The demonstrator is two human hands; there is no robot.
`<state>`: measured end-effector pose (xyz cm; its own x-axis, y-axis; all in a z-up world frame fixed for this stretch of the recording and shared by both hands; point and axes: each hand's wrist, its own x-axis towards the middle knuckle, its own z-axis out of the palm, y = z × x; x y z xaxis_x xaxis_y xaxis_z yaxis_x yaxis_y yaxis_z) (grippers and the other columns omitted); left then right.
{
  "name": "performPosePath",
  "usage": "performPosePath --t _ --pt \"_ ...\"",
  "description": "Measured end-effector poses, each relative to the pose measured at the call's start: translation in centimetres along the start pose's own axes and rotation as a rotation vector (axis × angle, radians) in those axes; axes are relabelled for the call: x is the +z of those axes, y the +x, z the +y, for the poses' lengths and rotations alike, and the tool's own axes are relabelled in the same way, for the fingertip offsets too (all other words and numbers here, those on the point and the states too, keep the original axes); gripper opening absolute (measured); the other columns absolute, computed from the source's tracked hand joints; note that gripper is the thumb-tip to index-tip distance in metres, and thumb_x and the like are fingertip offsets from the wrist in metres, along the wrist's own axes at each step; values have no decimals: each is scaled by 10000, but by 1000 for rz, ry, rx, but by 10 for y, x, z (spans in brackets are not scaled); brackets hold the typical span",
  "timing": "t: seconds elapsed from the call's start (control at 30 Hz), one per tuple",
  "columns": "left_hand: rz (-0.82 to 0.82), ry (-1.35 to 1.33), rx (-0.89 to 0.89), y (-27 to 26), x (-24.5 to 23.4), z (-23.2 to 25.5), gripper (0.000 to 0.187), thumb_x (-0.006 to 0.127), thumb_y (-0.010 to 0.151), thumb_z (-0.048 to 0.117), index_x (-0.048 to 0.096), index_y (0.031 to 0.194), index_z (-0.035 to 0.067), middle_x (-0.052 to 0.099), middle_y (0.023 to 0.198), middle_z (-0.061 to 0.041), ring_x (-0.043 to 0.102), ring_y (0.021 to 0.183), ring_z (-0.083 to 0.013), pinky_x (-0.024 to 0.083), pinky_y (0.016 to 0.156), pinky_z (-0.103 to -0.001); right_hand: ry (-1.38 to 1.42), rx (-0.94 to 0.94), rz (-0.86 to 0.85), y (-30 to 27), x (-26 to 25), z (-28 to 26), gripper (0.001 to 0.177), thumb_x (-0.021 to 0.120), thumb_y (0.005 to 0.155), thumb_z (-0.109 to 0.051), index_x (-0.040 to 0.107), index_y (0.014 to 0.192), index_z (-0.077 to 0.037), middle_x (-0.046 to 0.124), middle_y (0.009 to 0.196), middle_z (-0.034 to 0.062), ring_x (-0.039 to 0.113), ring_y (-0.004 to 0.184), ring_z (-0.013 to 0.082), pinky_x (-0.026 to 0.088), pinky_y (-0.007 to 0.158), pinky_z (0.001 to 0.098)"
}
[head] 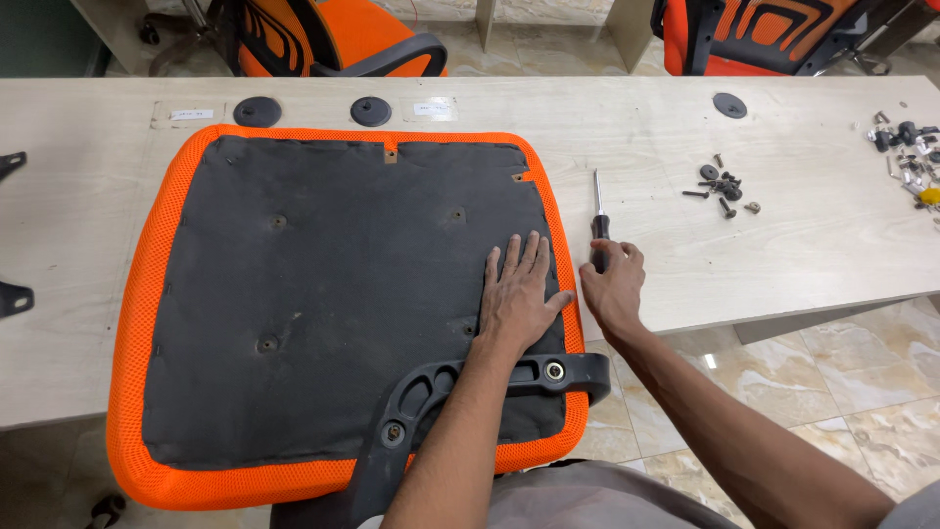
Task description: The person assembles an orange office chair by attaching the backrest frame to the seat using a screwdriver and fasteners. They position the frame, insert screws, and tighten them to secure the backrest to the seat.
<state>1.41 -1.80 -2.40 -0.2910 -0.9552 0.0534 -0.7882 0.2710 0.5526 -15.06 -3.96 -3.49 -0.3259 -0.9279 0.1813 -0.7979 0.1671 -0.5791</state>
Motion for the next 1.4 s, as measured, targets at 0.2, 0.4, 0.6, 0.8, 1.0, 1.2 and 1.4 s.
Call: performPosePath --t 0.2,0.4,0.6,0.8,1.0,1.2,1.4 --pt "263 -238 51 -1 -1 -10 546 575 982 224 487 1487 37 461 1571 -161 351 1506 -333 193 1246 -490 568 133 -379 0 -1 -50 616 655 961 -367 421 1454 -81 519 1353 143 599 1136 228 565 892 338" --pt "390 -648 -334 -28 -31 -7 334 553 1004 221 698 1273 85 713 1282 -135 657 1218 -319 506 1047 -382 791 240 -568 6 1 -50 614 686 941 -381 471 1373 -2 647 1184 195 692 950 224 626 774 351" --pt "697 -607 -610 -76 -40 17 303 518 1012 194 700 1223 76 753 1188 -73 714 1136 -259 536 1027 -384 810 149 -660 20 5 -35 488 644 990 -401 595 1190 41 689 1064 154 691 900 230 635 797 366" --pt "1176 -11 -928 -145 -19 46 335 657 952 201 654 1272 100 648 1268 -103 551 1287 -309 326 1144 -506 765 64 -658 26 7 -25 515 617 1062 -421 607 1160 84 649 1060 218 636 907 298 585 788 469" --pt "1325 -134 -1432 -180 12 68 869 820 825 317 310 1487 78 270 1526 -264 300 1401 -413 255 1081 -567 808 126 -639 26 10 -26 607 614 991 -465 434 1276 40 603 1218 238 687 1072 324 651 906 427" --pt "1338 -1630 -1235 -182 33 66 923 705 832 601 362 1531 106 454 1527 -122 382 1454 -293 209 1227 -527 812 118 -663 28 17 -20 640 600 987 -476 440 1298 60 608 1222 243 688 1067 336 649 894 454" --pt "1232 -1710 -1295 -178 28 64 1114 689 818 562 17 1616 171 260 1655 -122 294 1528 -323 226 1224 -604 806 63 -689 34 17 -23 667 599 1010 -476 527 1326 107 682 1204 235 716 1038 330 646 905 436"
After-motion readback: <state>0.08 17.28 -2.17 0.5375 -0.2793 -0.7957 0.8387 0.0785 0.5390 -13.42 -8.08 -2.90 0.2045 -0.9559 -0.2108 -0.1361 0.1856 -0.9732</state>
